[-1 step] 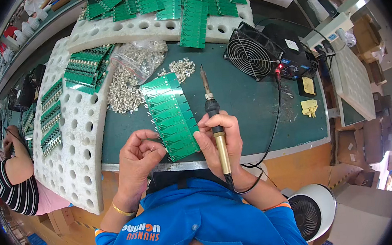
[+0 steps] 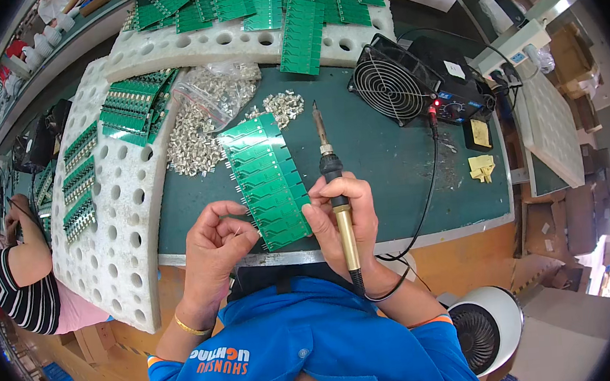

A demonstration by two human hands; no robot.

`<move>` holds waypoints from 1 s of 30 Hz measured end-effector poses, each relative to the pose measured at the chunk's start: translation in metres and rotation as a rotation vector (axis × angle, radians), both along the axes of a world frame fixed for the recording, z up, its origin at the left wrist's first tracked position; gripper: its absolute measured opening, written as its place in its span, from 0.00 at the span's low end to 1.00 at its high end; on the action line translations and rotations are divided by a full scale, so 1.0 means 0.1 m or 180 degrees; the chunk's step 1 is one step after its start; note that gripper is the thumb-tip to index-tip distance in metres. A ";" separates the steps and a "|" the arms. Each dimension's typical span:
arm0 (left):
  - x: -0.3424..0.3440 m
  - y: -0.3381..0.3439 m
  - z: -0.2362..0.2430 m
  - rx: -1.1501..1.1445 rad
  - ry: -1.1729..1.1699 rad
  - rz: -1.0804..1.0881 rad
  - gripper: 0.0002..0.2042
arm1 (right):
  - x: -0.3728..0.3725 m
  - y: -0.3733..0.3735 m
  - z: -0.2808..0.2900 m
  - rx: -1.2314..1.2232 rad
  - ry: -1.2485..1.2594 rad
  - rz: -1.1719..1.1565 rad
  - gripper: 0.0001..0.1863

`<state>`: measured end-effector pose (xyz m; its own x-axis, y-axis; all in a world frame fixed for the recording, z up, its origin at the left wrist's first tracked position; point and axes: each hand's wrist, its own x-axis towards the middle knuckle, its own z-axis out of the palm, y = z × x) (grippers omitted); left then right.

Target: The person solders small metal components onto green circuit boards using a soldering iron, places the finished board on a foam holder, and takes another circuit board.

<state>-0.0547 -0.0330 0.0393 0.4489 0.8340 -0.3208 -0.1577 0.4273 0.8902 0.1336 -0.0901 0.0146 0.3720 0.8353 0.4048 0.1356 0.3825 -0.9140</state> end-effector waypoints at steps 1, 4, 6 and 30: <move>0.00 0.01 0.01 -0.0010 0.0020 -0.0067 0.15 | 0.00 0.00 -0.01 -0.0005 0.0009 -0.0017 0.17; 0.04 0.01 0.01 -0.0034 0.0115 -0.0039 0.15 | 0.01 -0.01 -0.04 -0.0031 0.0030 -0.0042 0.17; 0.05 0.01 -0.01 -0.0030 0.0129 -0.0056 0.15 | 0.02 -0.01 -0.05 -0.0051 0.0044 -0.0048 0.17; 0.08 0.05 -0.11 0.0163 0.0394 -0.0291 0.15 | 0.02 0.03 -0.09 0.0072 -0.1053 -0.0356 0.14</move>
<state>-0.0470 -0.0283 0.0282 0.4833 0.8082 -0.3364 -0.0079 0.3883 0.9215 0.1357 -0.0876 0.0058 0.3063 0.7862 0.5367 0.4653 0.3682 -0.8049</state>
